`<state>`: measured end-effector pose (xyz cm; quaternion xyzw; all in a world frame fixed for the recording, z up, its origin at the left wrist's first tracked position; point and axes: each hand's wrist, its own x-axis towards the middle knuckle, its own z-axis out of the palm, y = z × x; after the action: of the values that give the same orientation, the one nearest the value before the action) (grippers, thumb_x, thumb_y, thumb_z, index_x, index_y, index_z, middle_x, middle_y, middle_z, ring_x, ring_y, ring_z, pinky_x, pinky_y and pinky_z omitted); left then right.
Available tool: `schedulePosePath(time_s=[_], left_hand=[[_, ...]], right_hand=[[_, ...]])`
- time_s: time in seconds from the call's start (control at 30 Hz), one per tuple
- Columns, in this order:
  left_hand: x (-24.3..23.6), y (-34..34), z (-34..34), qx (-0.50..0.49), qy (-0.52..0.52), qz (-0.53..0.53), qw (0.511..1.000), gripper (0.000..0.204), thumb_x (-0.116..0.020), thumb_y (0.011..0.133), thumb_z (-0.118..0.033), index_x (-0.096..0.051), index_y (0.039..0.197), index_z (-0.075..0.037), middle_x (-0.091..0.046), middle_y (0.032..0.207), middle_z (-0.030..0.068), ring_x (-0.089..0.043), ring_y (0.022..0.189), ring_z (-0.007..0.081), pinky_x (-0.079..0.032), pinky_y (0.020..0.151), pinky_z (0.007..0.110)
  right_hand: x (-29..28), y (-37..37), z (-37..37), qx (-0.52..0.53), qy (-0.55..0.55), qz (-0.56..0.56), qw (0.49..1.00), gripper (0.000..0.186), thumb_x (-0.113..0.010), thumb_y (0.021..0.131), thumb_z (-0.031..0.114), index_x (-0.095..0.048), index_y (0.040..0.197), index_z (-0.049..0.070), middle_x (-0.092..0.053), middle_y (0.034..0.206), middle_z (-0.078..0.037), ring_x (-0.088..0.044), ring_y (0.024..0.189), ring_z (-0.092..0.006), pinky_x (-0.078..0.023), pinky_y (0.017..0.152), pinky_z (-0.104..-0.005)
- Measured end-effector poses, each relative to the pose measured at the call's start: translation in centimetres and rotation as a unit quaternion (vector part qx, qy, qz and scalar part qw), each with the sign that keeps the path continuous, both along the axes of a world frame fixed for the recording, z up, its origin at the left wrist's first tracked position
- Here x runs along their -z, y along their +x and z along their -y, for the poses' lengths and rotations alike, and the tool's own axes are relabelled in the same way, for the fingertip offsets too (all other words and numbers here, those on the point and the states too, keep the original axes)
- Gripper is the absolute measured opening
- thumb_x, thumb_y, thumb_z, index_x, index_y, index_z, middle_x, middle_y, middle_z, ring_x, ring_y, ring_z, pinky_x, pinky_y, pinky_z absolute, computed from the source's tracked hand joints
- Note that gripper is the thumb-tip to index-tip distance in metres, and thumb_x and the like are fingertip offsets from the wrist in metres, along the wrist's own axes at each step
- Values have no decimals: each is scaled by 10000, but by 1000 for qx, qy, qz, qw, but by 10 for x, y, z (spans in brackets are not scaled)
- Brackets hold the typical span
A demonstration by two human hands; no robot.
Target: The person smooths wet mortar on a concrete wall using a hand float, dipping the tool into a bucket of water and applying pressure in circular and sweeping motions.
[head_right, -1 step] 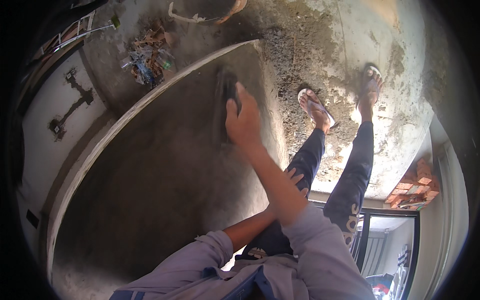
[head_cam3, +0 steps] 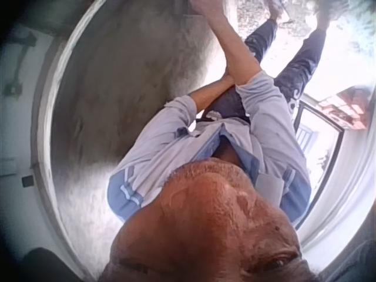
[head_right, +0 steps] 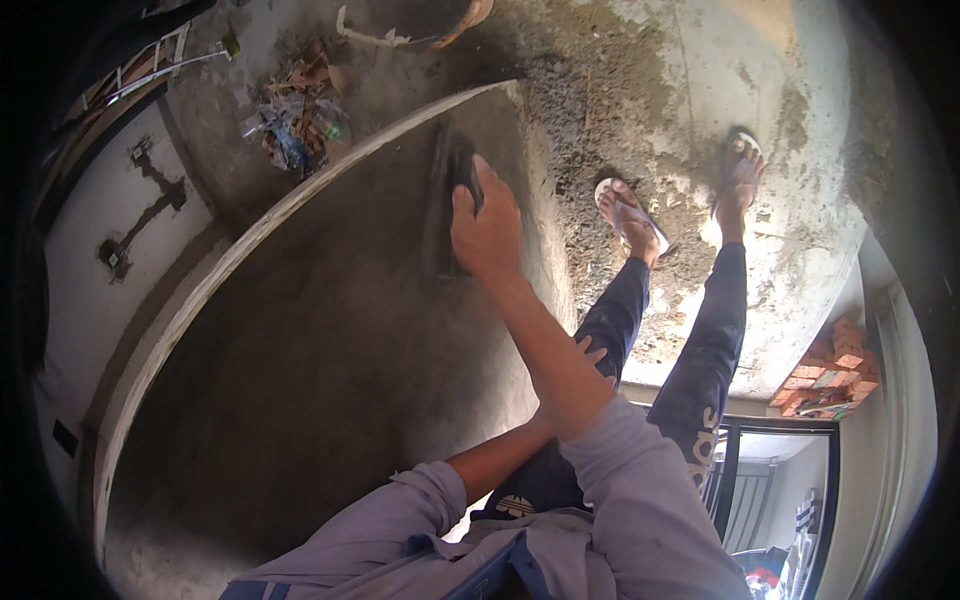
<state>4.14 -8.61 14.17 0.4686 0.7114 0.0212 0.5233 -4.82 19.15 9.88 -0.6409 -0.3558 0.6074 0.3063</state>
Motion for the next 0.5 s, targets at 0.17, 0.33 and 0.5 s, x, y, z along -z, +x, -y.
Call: schedulePosePath(time_s=[0.17,0.33,0.5], left_hand=[[-5,-2,0,20,-8,-30,999,557,-764,853,-382,-652,1333,-123,-525,1476,215,-426,1410,444,-315,1166,568],[-14,6,-26,31,-68,-78,994,568,-754,846,-408,-656,1335,-136,-509,1501,216,-419,1422,444,-316,1169,556],[-19,1,-32,23,-47,-70,996,609,-757,846,-406,-626,1369,-122,-505,1502,224,-414,1426,445,-314,1172,551]], right_hand=[[-29,0,-12,-16,31,-28,999,495,-588,971,179,-530,1421,-16,-625,1267,-270,-587,1210,-422,-453,1038,-471],[-57,30,47,-33,-6,-31,999,500,-605,965,110,-512,1443,-4,-627,1203,-247,-611,1127,-406,-466,995,-460],[-74,20,9,-41,125,-43,990,505,-619,949,80,-527,1445,56,-600,1040,-179,-614,921,-385,-510,801,-438]])
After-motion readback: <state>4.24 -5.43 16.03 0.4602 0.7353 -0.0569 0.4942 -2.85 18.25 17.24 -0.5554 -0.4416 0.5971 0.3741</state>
